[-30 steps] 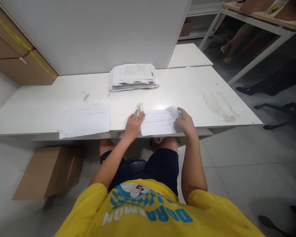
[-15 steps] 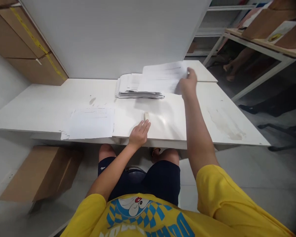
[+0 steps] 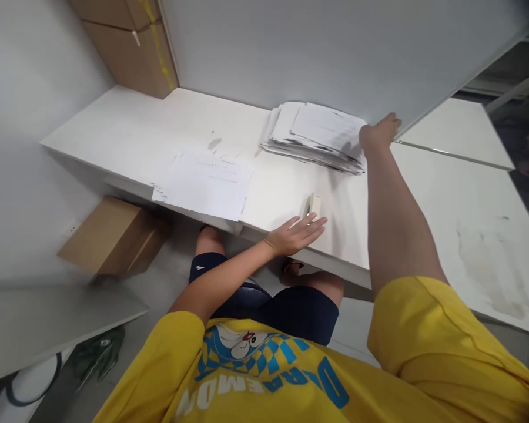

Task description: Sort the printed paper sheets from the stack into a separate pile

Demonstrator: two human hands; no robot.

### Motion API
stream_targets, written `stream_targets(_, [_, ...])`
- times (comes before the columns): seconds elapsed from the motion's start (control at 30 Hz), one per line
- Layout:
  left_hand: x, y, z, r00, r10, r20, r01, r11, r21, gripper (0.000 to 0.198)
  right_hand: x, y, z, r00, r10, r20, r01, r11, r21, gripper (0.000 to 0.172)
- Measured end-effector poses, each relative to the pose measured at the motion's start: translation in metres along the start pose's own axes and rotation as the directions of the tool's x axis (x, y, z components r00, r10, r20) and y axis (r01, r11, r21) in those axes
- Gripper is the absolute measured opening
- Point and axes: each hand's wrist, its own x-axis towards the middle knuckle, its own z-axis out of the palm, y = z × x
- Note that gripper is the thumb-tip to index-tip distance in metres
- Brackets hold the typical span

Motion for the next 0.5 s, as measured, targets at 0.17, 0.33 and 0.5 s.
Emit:
stream_targets(0.17, [0.0,0.009,-0.004,0.991,-0.027,-0.13,-0.014,0.95,-0.311,0.047,-0.066,-0.026,-0.033,0.998,-0.035,0.053,0.036,0.999,-0.011,0.075])
stream_targets(0.33, [-0.003,0.012,0.008,0.986,0.008,-0.168,-0.044,0.976,-0.213,0.051,-0.173,-0.086,-0.016,0.873,-0.419,0.25,0.408,0.908,0.097,0.054])
stream_targets(0.5, [-0.069,0.021,0.049,0.987,-0.145,0.063,0.145,0.989,0.004,0.053,-0.309,-0.15,0.038,0.462,-0.698,0.547,0.734,0.647,0.205,0.08])
